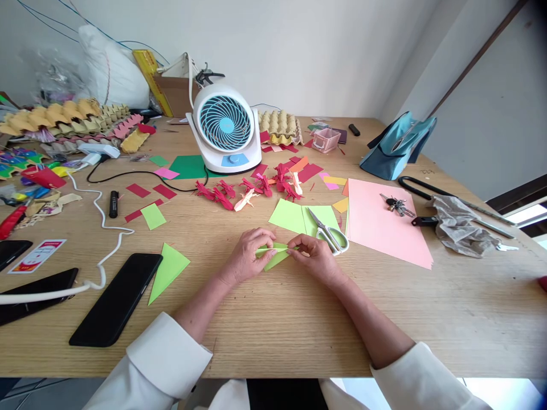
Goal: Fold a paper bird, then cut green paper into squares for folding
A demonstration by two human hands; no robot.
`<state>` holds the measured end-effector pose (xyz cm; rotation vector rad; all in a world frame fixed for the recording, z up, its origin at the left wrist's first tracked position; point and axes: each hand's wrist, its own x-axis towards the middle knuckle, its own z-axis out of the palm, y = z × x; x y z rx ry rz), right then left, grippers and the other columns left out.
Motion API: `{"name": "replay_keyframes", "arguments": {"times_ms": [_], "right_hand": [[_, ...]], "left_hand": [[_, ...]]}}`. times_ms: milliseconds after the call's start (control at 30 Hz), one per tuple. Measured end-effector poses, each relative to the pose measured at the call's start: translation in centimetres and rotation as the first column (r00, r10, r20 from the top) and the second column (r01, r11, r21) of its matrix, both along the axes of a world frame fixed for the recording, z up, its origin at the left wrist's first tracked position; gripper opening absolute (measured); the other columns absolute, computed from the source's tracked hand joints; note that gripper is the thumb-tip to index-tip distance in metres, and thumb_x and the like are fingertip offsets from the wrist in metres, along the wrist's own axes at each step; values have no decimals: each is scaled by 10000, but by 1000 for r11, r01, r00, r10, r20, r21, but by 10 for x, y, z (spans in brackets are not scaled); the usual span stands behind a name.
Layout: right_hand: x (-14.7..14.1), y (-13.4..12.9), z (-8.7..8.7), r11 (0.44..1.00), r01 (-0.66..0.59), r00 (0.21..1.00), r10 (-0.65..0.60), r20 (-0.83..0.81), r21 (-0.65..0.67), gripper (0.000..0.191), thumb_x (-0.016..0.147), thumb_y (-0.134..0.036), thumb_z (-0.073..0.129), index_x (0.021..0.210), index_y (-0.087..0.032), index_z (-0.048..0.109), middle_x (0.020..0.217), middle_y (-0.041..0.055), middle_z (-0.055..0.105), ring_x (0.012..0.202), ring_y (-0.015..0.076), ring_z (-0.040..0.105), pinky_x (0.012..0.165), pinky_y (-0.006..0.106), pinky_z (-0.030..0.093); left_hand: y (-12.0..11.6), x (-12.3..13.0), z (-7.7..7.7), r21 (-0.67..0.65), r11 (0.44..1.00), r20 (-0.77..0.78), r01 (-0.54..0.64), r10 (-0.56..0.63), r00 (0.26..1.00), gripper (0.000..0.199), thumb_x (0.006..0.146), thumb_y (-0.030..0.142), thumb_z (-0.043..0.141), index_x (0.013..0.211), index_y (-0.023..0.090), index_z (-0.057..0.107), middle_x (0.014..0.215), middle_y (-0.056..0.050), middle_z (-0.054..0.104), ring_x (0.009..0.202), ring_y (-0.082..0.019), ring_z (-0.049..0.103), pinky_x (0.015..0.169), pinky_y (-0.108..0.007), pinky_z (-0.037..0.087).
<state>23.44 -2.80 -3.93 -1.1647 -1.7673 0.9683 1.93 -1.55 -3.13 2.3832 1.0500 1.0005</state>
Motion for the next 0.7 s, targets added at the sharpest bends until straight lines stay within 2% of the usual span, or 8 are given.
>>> {"name": "replay_keyframes", "arguments": {"times_ms": [333,500,567,700], "right_hand": [[6,3,0,991,-65,996,57,-73,-113,149,827,-325,656,818,-179,628,755,21,673,683,140,619,653,268,486],[10,6,3,968,-132,968,79,-239,-214,247,833,-419,660,894,-185,611,818,27,682,737,154,668,687,280,530],[13,7,7,952,-129,973,68,-220,-277,248,859,-427,625,893,-182,613,795,21,682,709,154,686,676,280,542],[18,8,12,935,-116,993,103,-57,-335,237,883,-389,585,794,-174,632,654,-1,662,585,137,654,589,254,518]], "left_hand": [[4,-4,-2,-28,1000,-56,7,-8,998,137,885,286,574,774,212,542,873,-37,702,857,-207,631,830,-377,452],[3,-4,2,1,999,-76,35,-35,996,119,898,265,566,795,205,556,891,-36,672,874,-191,606,843,-359,432],[1,-4,6,40,998,-128,39,-33,991,110,900,248,563,798,207,565,911,-34,670,888,-191,592,865,-366,415],[-3,-4,13,124,991,-254,54,-20,967,102,899,227,544,804,213,579,898,-25,661,881,-198,563,899,-394,388]]}}
